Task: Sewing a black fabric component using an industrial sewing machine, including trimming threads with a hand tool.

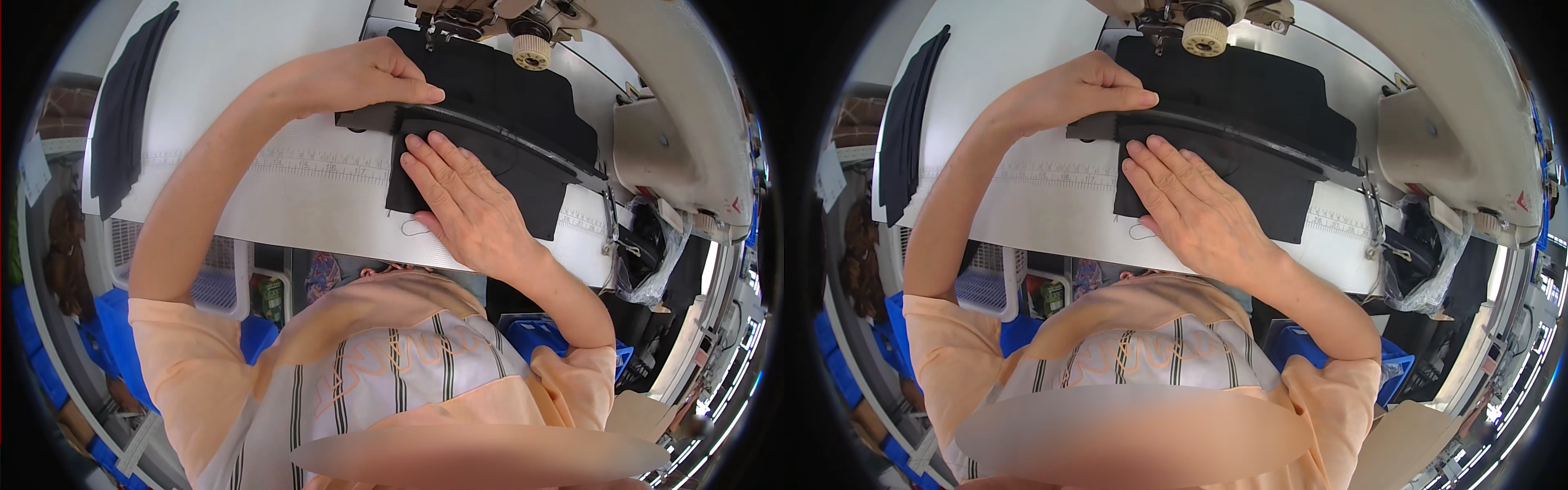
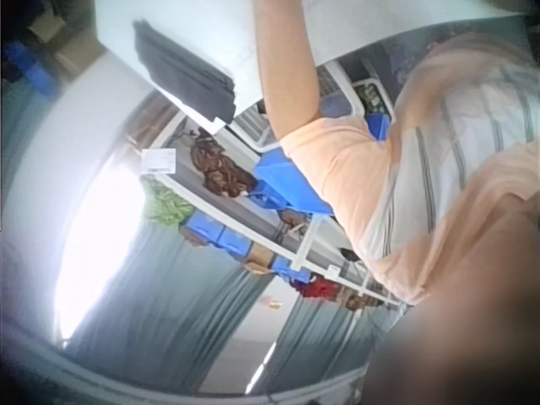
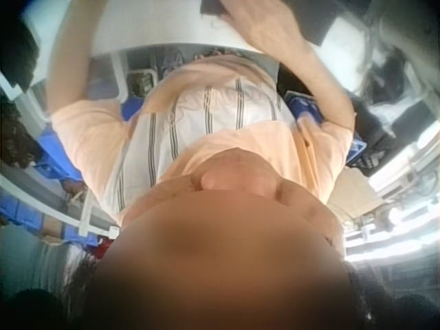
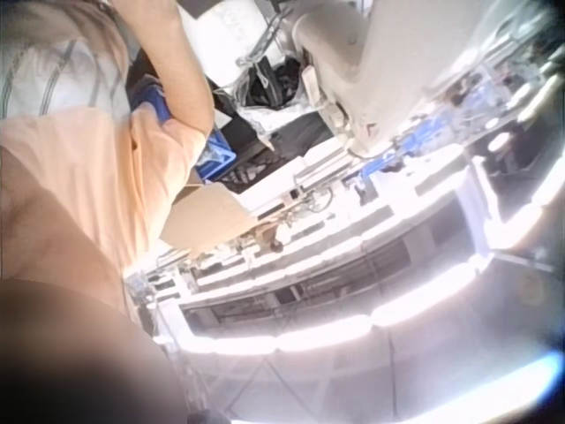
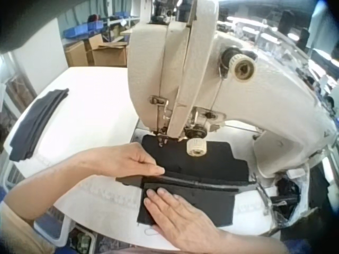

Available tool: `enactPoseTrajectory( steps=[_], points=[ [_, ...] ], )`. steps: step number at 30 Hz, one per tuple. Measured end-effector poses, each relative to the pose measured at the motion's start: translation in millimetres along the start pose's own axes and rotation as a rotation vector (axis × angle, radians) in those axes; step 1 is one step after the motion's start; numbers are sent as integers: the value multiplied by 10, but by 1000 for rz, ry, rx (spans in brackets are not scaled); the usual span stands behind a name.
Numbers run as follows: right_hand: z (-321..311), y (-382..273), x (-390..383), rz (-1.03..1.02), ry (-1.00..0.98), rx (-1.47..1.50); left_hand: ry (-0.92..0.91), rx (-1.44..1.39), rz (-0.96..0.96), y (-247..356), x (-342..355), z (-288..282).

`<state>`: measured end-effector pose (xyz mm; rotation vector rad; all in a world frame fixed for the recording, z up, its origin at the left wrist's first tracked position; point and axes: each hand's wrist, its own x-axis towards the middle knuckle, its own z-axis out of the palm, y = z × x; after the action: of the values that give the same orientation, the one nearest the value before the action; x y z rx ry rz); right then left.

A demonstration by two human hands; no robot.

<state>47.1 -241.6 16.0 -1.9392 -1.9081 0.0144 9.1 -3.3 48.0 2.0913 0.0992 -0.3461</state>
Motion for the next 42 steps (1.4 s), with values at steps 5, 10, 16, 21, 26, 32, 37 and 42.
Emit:
enactPoseTrajectory(
  steps=[5, 10, 16, 21, 26, 32, 37, 42],
  points=[
    [-25, 13, 46, -18, 4, 20, -161, 82, -37, 120, -72, -71],
    [50, 59, -108, -108, 11, 140, 60, 240, 252, 41, -109, 60],
    [-99, 577, -297, 741, -12, 347, 562, 673, 887, -61, -358, 324],
    [-658, 1136, -300, 801, 400, 1776, 545, 817, 802, -191, -440, 661],
    [-768, 1249, -269, 980, 53, 1118, 592, 662, 787, -312, -436, 659],
    [-703, 1720, 164, 918, 131, 861, 640, 867, 908, -327, 82, 190],
    [-500, 1927, 490, 617, 303, -29, 683, 935, 868, -465, 291, 50],
    [-780, 1191, 103, 211, 221, -624, 672, 900, 816, -448, 230, 106]
  ],
)
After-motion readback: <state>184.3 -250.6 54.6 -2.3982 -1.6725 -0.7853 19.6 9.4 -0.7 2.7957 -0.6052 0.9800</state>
